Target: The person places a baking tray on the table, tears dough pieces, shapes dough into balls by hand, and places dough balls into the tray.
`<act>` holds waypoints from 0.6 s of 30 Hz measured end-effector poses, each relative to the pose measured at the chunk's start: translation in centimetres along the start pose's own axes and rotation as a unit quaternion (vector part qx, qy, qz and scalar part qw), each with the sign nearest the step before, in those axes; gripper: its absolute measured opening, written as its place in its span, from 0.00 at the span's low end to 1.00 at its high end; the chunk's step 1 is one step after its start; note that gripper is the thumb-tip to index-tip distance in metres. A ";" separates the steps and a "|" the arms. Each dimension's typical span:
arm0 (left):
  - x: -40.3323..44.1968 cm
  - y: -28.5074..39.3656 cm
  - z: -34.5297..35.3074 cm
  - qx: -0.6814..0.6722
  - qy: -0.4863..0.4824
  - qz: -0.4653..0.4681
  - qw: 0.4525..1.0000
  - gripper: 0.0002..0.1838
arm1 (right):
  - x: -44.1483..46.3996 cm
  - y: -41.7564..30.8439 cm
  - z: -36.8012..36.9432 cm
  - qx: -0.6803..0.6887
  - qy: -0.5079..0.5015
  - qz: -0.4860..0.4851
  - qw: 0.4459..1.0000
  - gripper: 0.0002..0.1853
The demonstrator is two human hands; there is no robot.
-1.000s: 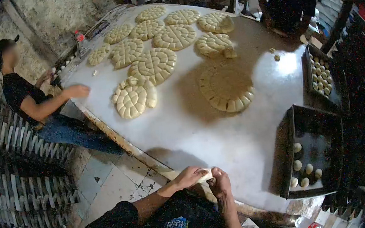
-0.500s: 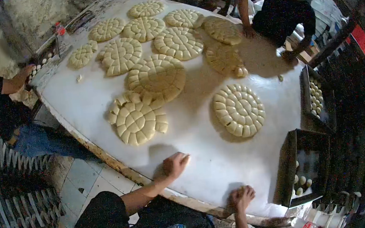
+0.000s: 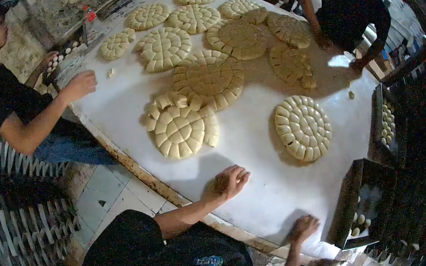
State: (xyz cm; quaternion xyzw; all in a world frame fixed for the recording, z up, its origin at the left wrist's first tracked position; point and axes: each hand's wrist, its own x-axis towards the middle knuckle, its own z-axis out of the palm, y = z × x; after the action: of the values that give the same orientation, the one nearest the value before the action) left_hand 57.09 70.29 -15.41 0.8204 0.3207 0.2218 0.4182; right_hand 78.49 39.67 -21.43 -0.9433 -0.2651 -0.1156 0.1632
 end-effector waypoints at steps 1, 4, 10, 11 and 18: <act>0.0 0.1 0.0 0.003 0.008 0.003 1.000 0.13 | 2.0 2.7 1.4 -0.044 0.028 0.024 0.998 0.12; -0.4 -0.3 0.8 0.022 0.011 0.002 1.000 0.12 | 5.7 3.8 5.3 0.277 0.041 0.089 0.956 0.12; -0.2 -1.2 3.0 0.001 0.041 -0.118 0.992 0.15 | -0.5 -4.9 -0.3 0.095 0.014 -0.066 0.993 0.03; -0.5 -4.3 4.8 -0.007 0.057 -0.118 0.991 0.13 | -1.9 -4.1 -2.3 0.103 0.033 -0.103 0.989 0.03; -0.1 -4.1 7.1 0.036 0.195 -0.042 0.979 0.12 | 4.0 4.5 0.7 0.116 0.082 0.047 0.989 0.04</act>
State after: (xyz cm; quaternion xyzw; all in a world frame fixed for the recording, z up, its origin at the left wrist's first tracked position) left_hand 60.09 68.20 -22.72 0.7617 0.4381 0.3480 0.3267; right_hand 84.34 38.12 -21.93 -0.9165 -0.2175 -0.1535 0.2986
